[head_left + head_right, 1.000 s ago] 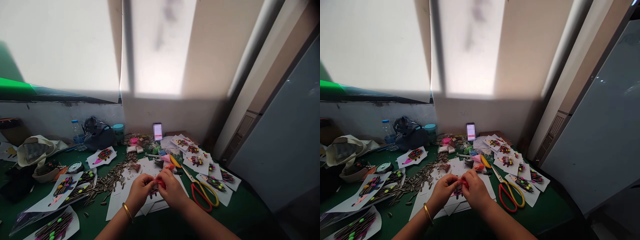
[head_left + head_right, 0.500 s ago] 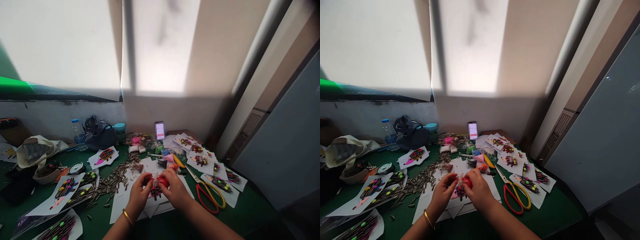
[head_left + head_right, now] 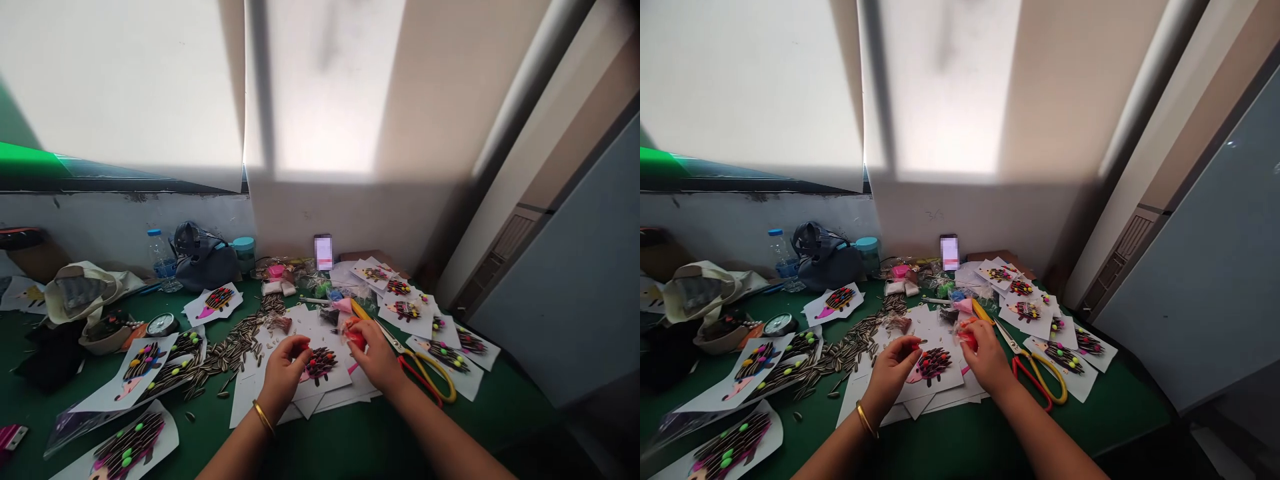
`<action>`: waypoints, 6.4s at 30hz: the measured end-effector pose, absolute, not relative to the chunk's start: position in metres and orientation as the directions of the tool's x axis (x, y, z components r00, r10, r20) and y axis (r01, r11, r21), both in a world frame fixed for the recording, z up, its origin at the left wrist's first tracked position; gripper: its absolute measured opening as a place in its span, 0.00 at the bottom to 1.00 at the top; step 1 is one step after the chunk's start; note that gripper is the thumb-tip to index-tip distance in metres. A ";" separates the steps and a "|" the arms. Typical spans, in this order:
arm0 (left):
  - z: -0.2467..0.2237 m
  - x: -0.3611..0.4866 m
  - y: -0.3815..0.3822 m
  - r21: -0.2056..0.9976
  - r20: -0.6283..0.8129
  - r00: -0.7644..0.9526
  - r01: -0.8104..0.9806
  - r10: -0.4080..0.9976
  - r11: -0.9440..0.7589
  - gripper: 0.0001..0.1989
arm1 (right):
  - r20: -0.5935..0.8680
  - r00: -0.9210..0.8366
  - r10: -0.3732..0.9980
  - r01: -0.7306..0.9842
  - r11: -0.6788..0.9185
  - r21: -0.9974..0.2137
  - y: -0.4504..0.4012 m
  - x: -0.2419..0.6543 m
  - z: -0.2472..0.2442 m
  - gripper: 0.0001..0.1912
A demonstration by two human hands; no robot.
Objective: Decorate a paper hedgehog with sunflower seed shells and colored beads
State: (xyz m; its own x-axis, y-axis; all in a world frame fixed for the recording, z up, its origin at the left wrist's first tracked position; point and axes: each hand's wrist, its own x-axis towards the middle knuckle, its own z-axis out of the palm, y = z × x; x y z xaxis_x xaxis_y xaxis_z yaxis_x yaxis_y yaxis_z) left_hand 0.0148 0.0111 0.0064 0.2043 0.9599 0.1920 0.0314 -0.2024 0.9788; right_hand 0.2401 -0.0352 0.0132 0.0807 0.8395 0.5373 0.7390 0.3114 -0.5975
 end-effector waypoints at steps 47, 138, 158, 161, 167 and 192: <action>0.013 0.014 0.010 0.954 -0.003 0.200 -0.293 0.980 0.063 0.19 | 0.571 0.052 0.819 0.954 0.127 -0.270 -0.044 0.251 -0.013 0.16; -0.008 -0.009 0.009 0.664 0.201 0.338 0.643 0.919 -0.381 0.13 | 0.346 -0.040 0.937 0.787 0.243 -0.567 -0.006 0.212 0.009 0.06; -0.010 -0.009 0.009 0.684 0.189 0.333 0.630 0.924 -0.367 0.13 | 0.294 -0.109 0.950 0.818 0.254 -0.516 0.000 0.214 -0.009 0.10; -0.010 -0.009 0.009 0.685 0.183 0.331 0.633 0.926 -0.362 0.13 | 0.281 -0.112 0.953 0.826 0.246 -0.506 -0.002 0.214 -0.007 0.12; -0.010 -0.008 0.009 0.683 0.172 0.329 0.639 0.929 -0.353 0.13 | 0.342 -0.053 0.938 0.821 0.236 -0.520 -0.011 0.216 -0.004 0.15; -0.012 -0.008 0.009 0.706 0.191 0.316 0.613 0.929 -0.354 0.12 | 0.462 -0.128 0.878 0.828 0.351 -0.437 -0.023 0.213 -0.007 0.16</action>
